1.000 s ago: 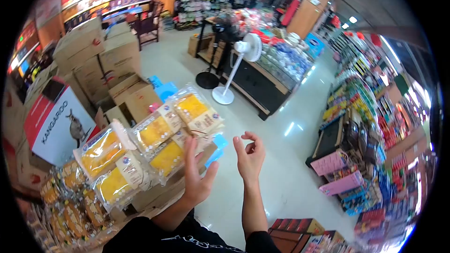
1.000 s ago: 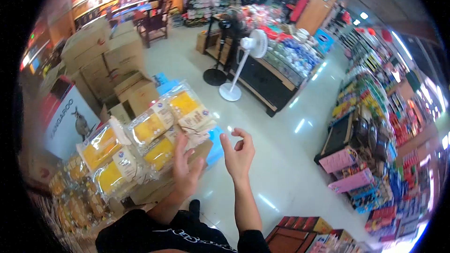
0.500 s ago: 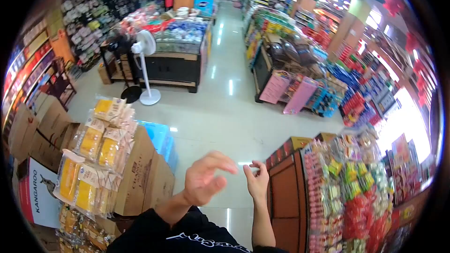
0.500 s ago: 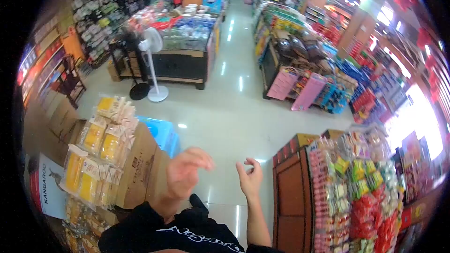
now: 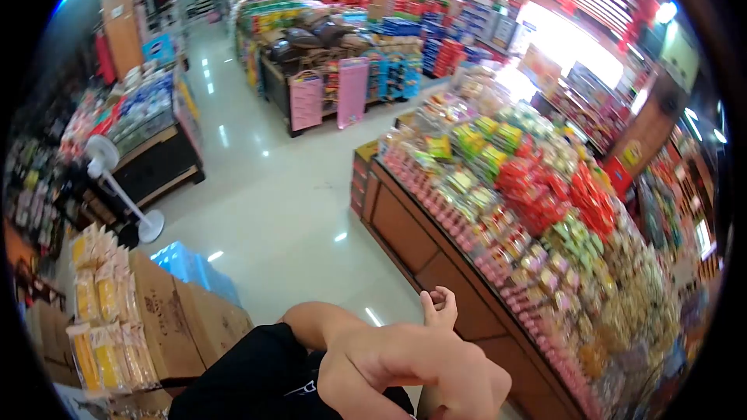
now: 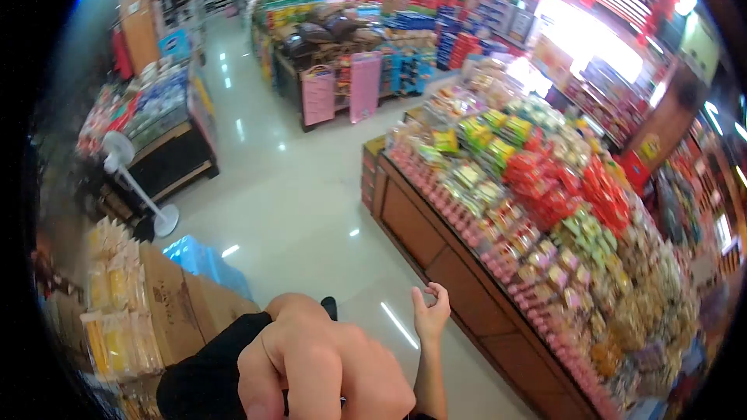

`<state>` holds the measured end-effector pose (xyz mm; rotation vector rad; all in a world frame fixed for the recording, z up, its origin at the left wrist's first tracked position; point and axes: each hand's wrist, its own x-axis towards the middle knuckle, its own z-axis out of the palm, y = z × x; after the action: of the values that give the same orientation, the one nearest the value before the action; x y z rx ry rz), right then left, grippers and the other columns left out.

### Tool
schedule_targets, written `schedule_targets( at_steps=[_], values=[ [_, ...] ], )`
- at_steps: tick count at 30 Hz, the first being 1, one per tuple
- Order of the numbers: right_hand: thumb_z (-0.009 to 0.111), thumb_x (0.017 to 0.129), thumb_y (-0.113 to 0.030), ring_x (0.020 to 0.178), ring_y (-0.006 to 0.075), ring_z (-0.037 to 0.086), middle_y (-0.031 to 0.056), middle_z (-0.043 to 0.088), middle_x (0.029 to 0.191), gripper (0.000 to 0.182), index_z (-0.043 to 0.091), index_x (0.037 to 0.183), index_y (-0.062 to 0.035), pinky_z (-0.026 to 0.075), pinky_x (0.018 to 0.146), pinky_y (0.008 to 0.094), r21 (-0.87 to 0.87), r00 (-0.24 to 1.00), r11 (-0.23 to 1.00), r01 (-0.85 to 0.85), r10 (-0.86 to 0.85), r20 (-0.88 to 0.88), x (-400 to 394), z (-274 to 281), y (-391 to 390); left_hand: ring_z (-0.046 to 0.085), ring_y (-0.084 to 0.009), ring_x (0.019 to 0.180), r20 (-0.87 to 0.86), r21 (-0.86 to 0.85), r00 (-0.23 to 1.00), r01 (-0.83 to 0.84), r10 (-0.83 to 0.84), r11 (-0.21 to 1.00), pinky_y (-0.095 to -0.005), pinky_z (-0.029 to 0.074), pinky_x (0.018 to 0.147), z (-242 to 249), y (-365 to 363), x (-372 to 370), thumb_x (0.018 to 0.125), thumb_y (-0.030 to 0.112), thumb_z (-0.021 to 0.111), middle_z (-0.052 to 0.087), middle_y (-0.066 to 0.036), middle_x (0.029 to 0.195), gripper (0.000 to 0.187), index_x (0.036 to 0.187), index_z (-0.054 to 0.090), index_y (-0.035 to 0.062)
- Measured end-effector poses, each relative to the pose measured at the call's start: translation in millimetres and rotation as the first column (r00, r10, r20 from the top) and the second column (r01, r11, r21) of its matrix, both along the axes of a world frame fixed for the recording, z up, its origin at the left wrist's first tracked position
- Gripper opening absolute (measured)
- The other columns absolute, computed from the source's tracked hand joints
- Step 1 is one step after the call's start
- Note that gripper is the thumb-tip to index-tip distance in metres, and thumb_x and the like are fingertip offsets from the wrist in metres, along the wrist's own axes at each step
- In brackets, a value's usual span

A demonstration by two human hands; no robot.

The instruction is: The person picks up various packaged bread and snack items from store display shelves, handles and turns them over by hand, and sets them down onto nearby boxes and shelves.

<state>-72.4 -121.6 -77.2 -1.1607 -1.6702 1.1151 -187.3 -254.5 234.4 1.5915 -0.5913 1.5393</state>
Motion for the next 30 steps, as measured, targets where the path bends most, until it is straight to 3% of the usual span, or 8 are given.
schedule_targets(
  at_steps=[5,11,18,20,22,25,28,30],
  values=[
    [0.077,0.078,-0.021,0.062,0.0065,0.048,0.0052,0.062,0.097,0.042,0.06,0.111,-0.002,0.041,0.056,0.0221,-0.101,0.978,0.974,0.201,-0.205,-0.026,76,-8,-11,0.061,-0.0319,0.071,-0.013,0.092,0.994,0.109,-0.108,0.99,-0.0413,0.046,0.063,-8,35,56,0.088,0.029,0.067,0.064,-0.016,0.082,0.029,0.087,0.062,0.0005],
    [0.078,0.077,-0.022,0.064,0.0074,0.049,0.005,0.061,0.097,0.046,0.057,0.113,-0.0021,0.042,0.056,0.0227,-0.105,0.908,0.903,0.416,-0.419,-0.007,146,-10,-23,0.061,-0.0321,0.075,-0.022,-0.152,0.905,0.417,-0.425,0.896,-0.0414,0.048,0.066,-28,54,111,0.088,0.039,0.064,0.065,-0.016,0.087,0.039,0.094,0.064,0.0006],
    [0.078,0.077,-0.023,0.061,0.0085,0.049,0.0055,0.061,0.1,0.048,0.057,0.115,-0.002,0.043,0.056,0.024,-0.114,0.739,0.733,0.671,-0.673,0.023,239,-3,-16,0.054,-0.0234,0.079,-0.094,-0.255,0.721,0.649,-0.686,0.717,-0.0342,0.044,0.07,-39,110,159,0.096,0.041,0.053,0.056,-0.014,0.095,0.04,0.109,0.056,0.0029],
    [0.078,0.078,-0.024,0.061,0.0087,0.049,0.0059,0.061,0.101,0.049,0.056,0.116,-0.0017,0.044,0.056,0.0246,-0.11,0.719,0.717,0.689,-0.695,-0.022,275,-25,-2,0.051,-0.0175,0.081,-0.059,-0.312,0.767,0.594,-0.639,0.741,-0.0313,0.042,0.072,-71,136,185,0.099,0.043,0.046,0.052,-0.011,0.101,0.044,0.12,0.046,0.0041],
    [0.077,0.078,-0.024,0.063,0.009,0.051,0.0064,0.061,0.103,0.05,0.056,0.117,-0.0016,0.045,0.057,0.0251,-0.088,0.717,0.727,0.681,-0.686,-0.123,307,-44,7,0.054,-0.0187,0.089,-0.08,-0.579,0.724,0.526,-0.686,0.623,-0.0329,0.044,0.078,-100,166,203,0.1,0.044,0.042,0.054,-0.012,0.107,0.048,0.128,0.039,0.0049],
    [0.077,0.078,-0.024,0.067,0.0097,0.054,0.0067,0.061,0.104,0.051,0.055,0.118,-0.0015,0.047,0.06,0.0259,-0.116,0.662,0.657,0.745,-0.749,0.008,323,-8,18,0.056,-0.0243,0.106,-0.302,-0.802,0.77,0.113,-0.562,0.586,-0.0368,0.047,0.084,-174,212,223,0.097,0.054,0.044,0.054,-0.014,0.119,0.058,0.131,0.043,0.0066],
    [0.075,0.081,-0.023,0.07,0.0096,0.053,0.0058,0.061,0.103,0.048,0.055,0.119,-0.001,0.046,0.062,0.025,-0.142,0.651,0.637,0.758,-0.752,0.104,344,14,40,0.055,-0.024,0.112,-0.604,-0.782,0.676,-0.402,-0.421,0.476,-0.0393,0.045,0.091,-281,251,216,0.097,0.056,0.04,0.053,-0.013,0.127,0.063,0.136,0.04,0.0065],
    [0.077,0.079,-0.024,0.071,0.0113,0.055,0.007,0.061,0.107,0.052,0.054,0.12,-0.0017,0.048,0.065,0.0279,-0.188,0.653,0.632,0.752,-0.753,0.079,362,20,58,0.051,-0.0257,0.118,-0.61,-0.781,0.655,-0.593,-0.445,0.198,-0.0421,0.042,0.096,-355,263,192,0.096,0.059,0.04,0.052,-0.014,0.131,0.069,0.138,0.039,0.0047]
  ],
)
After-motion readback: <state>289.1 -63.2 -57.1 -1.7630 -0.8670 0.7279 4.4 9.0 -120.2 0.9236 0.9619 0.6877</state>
